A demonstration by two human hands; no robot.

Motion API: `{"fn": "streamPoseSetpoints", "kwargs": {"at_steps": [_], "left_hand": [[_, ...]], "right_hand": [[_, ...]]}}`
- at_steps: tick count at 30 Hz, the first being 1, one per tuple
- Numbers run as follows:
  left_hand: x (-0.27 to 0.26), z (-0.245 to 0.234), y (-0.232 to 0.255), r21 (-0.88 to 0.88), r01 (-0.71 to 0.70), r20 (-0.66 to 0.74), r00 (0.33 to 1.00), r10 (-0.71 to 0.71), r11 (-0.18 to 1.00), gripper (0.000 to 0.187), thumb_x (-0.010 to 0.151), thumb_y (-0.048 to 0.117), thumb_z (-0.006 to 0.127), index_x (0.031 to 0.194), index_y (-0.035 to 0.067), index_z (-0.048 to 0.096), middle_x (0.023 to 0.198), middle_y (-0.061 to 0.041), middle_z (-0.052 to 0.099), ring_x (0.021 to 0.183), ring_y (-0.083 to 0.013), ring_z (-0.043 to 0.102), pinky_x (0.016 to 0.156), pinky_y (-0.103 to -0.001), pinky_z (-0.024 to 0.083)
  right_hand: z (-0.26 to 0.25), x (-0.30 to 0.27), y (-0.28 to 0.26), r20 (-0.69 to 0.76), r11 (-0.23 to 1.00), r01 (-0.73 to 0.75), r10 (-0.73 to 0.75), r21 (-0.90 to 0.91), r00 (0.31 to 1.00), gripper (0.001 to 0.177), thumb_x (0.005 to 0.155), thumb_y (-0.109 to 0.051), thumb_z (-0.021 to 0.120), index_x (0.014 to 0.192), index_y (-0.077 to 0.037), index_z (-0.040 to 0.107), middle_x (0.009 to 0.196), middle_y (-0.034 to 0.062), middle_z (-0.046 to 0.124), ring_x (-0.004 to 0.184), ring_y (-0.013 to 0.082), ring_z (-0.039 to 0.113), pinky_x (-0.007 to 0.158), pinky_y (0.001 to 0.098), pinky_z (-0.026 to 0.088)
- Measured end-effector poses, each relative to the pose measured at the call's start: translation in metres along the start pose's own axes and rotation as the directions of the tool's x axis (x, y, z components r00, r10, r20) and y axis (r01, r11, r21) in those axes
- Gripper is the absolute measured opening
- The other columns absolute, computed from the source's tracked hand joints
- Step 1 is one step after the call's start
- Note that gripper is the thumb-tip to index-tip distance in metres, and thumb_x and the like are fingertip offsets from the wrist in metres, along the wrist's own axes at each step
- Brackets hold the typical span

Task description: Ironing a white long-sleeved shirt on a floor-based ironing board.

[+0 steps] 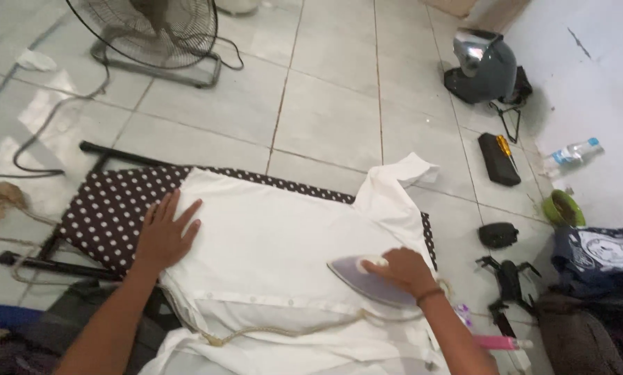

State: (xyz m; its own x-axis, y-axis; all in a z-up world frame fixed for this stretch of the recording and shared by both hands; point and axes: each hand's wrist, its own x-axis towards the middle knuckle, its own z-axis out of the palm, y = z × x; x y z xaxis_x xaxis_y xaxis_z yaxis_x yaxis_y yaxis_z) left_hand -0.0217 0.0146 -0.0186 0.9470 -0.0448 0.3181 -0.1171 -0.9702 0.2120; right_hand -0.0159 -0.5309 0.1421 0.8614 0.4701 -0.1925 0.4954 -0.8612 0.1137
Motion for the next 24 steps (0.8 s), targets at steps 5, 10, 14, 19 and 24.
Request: {"fn": "streamPoseSetpoints", "kwargs": {"at_steps": [5, 10, 14, 19, 24], "left_hand": [[0.001, -0.012, 0.004, 0.018, -0.019, -0.055, 0.998, 0.019, 1.000, 0.056, 0.102, 0.053, 0.033, 0.155, 0.037, 0.038, 0.167, -0.014, 0.022, 0.153, -0.0298, 0.022, 0.123, -0.050, 0.014], [0.001, -0.016, 0.009, -0.023, 0.008, -0.039, 0.999, -0.009, 1.000, 0.055, 0.101, 0.052, 0.034, 0.154, 0.037, 0.040, 0.166, -0.013, 0.025, 0.153, -0.0280, 0.023, 0.123, -0.049, 0.015], [0.002, -0.019, 0.011, -0.043, 0.016, -0.042, 0.999, -0.018, 0.999, 0.055, 0.101, 0.052, 0.035, 0.153, 0.037, 0.041, 0.165, -0.013, 0.027, 0.153, -0.0279, 0.024, 0.123, -0.048, 0.015], [0.001, -0.016, 0.007, -0.047, 0.030, -0.037, 0.999, -0.032, 0.998, 0.055, 0.101, 0.052, 0.036, 0.153, 0.037, 0.042, 0.165, -0.013, 0.027, 0.153, -0.0277, 0.024, 0.124, -0.048, 0.014], [0.000, -0.025, 0.010, -0.042, 0.048, -0.002, 0.999, -0.048, 0.998, 0.056, 0.099, 0.052, 0.037, 0.153, 0.037, 0.041, 0.165, -0.013, 0.027, 0.152, -0.0277, 0.024, 0.123, -0.048, 0.015]], "right_hand": [[-0.025, 0.011, -0.039, 0.102, 0.972, -0.208, 0.197, 0.109, 0.975, 0.071, 0.082, -0.075, 0.054, 0.068, -0.009, 0.076, 0.075, 0.0154, 0.073, 0.077, 0.0342, 0.071, 0.072, 0.0474, 0.056], [-0.019, 0.040, -0.092, 0.054, 0.972, -0.156, 0.149, 0.175, 0.987, 0.070, 0.081, -0.076, 0.056, 0.070, -0.010, 0.076, 0.071, 0.0167, 0.072, 0.072, 0.0342, 0.072, 0.071, 0.0469, 0.056], [-0.016, 0.068, -0.139, -0.114, 0.989, 0.074, -0.060, 0.131, 0.992, 0.068, 0.087, -0.070, 0.056, 0.064, -0.009, 0.075, 0.068, 0.0147, 0.071, 0.068, 0.0341, 0.070, 0.064, 0.0477, 0.054], [-0.029, 0.102, -0.199, -0.180, 0.977, 0.130, -0.099, 0.169, 0.979, 0.070, 0.087, -0.071, 0.057, 0.061, -0.008, 0.073, 0.063, 0.0155, 0.068, 0.063, 0.0331, 0.069, 0.060, 0.0462, 0.054], [-0.032, 0.122, -0.244, -0.109, 0.959, 0.074, -0.045, 0.274, 0.993, 0.076, 0.083, -0.077, 0.057, 0.061, -0.006, 0.072, 0.061, 0.0168, 0.067, 0.060, 0.0323, 0.069, 0.060, 0.0446, 0.055]]}}
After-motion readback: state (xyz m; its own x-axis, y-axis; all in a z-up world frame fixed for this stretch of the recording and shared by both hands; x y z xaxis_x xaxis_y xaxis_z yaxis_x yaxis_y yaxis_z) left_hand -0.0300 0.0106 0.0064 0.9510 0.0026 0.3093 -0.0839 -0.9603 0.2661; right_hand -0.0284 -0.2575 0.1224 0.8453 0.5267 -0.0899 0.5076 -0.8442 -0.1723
